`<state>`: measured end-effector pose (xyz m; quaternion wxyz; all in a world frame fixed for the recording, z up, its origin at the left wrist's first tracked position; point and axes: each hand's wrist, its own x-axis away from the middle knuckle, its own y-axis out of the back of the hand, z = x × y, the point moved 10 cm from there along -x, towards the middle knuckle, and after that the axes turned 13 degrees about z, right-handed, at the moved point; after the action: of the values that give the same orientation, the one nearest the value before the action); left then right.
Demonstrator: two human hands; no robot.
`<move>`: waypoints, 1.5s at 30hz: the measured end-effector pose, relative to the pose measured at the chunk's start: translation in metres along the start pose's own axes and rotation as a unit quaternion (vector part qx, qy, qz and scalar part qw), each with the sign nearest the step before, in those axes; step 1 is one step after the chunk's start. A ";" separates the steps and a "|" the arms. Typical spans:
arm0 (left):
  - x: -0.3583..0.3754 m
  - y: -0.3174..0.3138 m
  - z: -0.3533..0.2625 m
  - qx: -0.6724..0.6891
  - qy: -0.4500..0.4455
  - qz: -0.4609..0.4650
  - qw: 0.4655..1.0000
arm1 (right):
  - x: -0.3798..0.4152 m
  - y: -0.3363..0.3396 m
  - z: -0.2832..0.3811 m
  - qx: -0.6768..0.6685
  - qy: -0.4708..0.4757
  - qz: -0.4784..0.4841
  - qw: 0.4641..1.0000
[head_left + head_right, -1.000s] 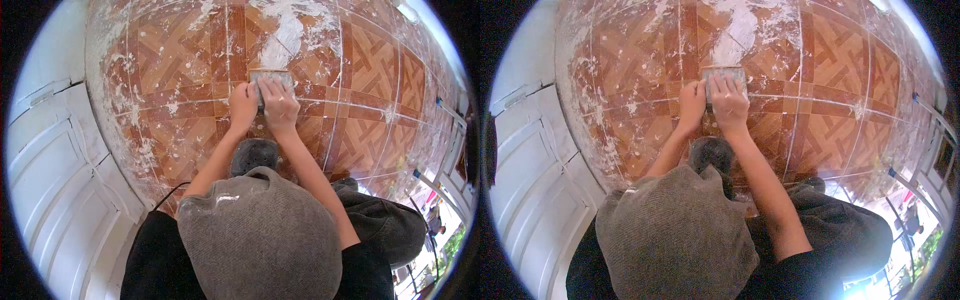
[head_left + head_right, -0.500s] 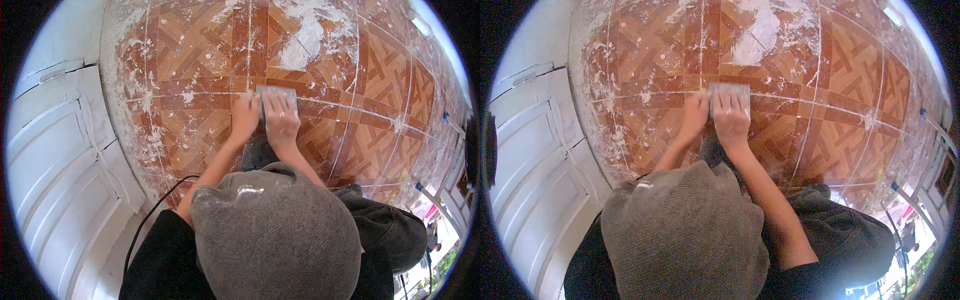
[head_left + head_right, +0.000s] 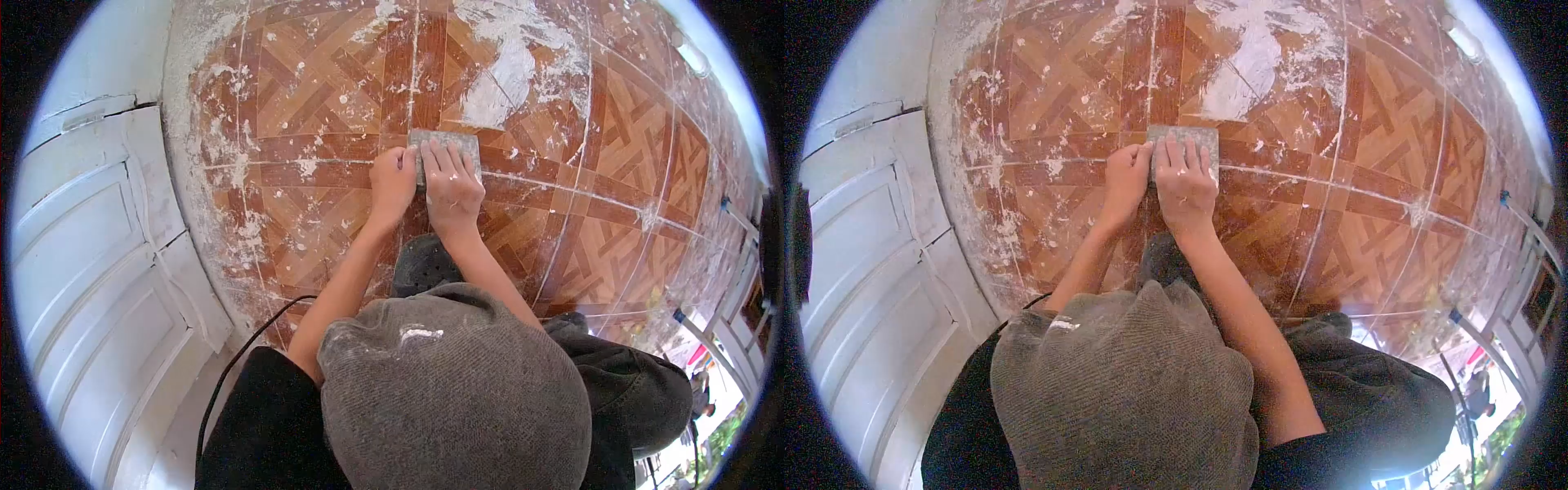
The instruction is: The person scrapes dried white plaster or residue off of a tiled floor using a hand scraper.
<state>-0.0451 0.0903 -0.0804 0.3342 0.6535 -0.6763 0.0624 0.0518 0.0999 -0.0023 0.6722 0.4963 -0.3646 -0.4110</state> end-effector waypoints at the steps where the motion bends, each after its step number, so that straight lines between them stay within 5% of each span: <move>1: 0.002 -0.004 0.007 0.001 -0.001 -0.001 1.000 | 0.004 -0.001 0.001 0.001 0.001 -0.001 1.000; 4: 0.024 0.001 -0.001 -0.032 -0.080 -0.062 0.994 | 0.020 -0.011 0.006 0.009 0.004 0.010 1.000; 11: -0.013 0.006 -0.010 -0.015 -0.033 -0.016 0.999 | -0.012 0.005 -0.002 0.014 -0.002 -0.037 0.999; 14: 0.002 0.000 -0.013 -0.006 -0.044 0.016 0.999 | -0.001 -0.004 -0.005 -0.029 -0.038 0.030 0.998; 16: 0.010 0.000 -0.002 -0.006 -0.029 -0.025 0.999 | 0.010 0.004 0.005 0.018 -0.012 -0.039 0.999; 21: -0.021 0.002 -0.015 -0.020 -0.033 -0.001 0.999 | -0.014 0.005 -0.010 -0.004 -0.012 -0.043 0.999; 36: -0.003 -0.003 0.007 -0.016 -0.042 -0.030 0.999 | 0.005 -0.003 -0.003 0.015 -0.014 -0.041 0.999; 45: 0.008 -0.005 -0.032 0.000 -0.047 0.017 0.999 | 0.011 0.018 -0.014 -0.066 -0.035 0.009 0.997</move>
<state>-0.0280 0.0993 -0.0536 0.3013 0.6438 -0.7024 0.0373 0.0726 0.0978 0.0122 0.6939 0.4325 -0.3646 -0.4455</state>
